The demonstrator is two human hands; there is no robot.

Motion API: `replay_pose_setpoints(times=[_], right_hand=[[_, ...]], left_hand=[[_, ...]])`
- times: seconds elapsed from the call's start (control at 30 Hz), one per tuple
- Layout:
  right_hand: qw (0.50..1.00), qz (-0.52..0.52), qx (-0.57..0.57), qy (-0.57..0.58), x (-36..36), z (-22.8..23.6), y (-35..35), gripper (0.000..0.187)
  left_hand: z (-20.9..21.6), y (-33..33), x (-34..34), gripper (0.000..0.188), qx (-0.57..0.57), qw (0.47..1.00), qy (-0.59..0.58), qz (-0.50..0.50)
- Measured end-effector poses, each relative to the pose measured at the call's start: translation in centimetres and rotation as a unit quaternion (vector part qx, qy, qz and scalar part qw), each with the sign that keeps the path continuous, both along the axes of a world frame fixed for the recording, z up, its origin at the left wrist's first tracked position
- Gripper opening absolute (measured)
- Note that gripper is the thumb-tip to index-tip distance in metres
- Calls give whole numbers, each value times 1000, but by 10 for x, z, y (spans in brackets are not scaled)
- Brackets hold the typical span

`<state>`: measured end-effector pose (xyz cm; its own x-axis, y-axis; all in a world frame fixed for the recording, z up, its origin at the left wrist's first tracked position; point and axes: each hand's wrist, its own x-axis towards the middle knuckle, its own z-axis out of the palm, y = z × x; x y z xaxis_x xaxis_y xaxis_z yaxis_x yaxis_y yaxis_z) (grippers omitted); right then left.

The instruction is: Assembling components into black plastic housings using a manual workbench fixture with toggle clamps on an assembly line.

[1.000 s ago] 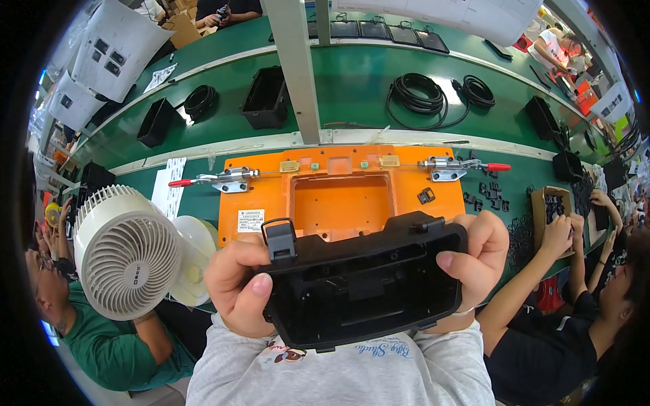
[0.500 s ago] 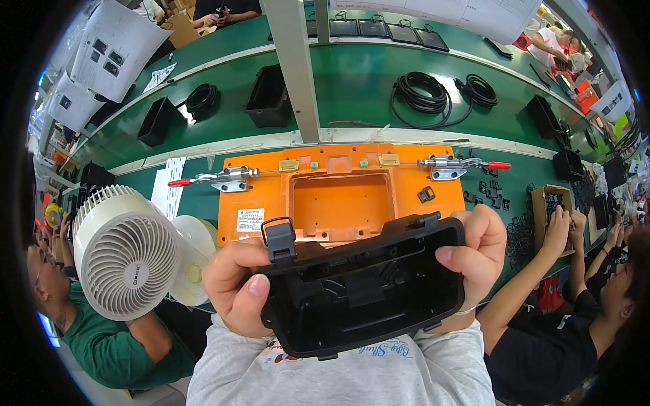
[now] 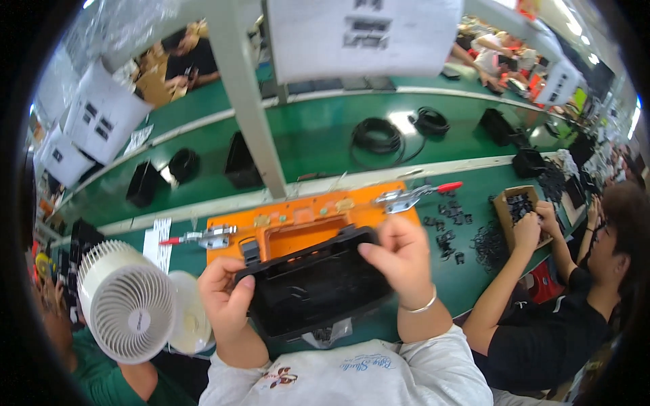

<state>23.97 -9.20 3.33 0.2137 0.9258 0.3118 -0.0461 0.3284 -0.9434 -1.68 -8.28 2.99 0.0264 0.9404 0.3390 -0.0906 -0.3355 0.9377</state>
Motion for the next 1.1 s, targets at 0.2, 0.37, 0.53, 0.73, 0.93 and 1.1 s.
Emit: replay_pose_setpoints(times=[0.2, 0.37, 0.53, 0.73, 0.93, 1.1], right_hand=[[891, -138, 238, -361, -13, 16, -22, 36], [853, 17, 157, -498, -45, 17, -40, 50], [856, -49, 189, -480, -44, -9, -21, 47], [857, -170, 149, -462, -4, 30, -20, 30], [754, -462, 158, -439, 106, 134, 21, 26], [618, -612, 72, -489, 200, 229, 75, 51]], left_hand=[[1, 12, -15, 11, 10, 999, -50, 17], [-7, 19, -11, 11, 19, 994, -93, 52], [-11, 18, -5, 11, 24, 996, -81, 25], [0, 13, -4, 10, 20, 996, -84, -32], [1, 13, -17, 12, 42, 997, -65, -14], [2, 13, -17, 11, 37, 998, -48, -22]])
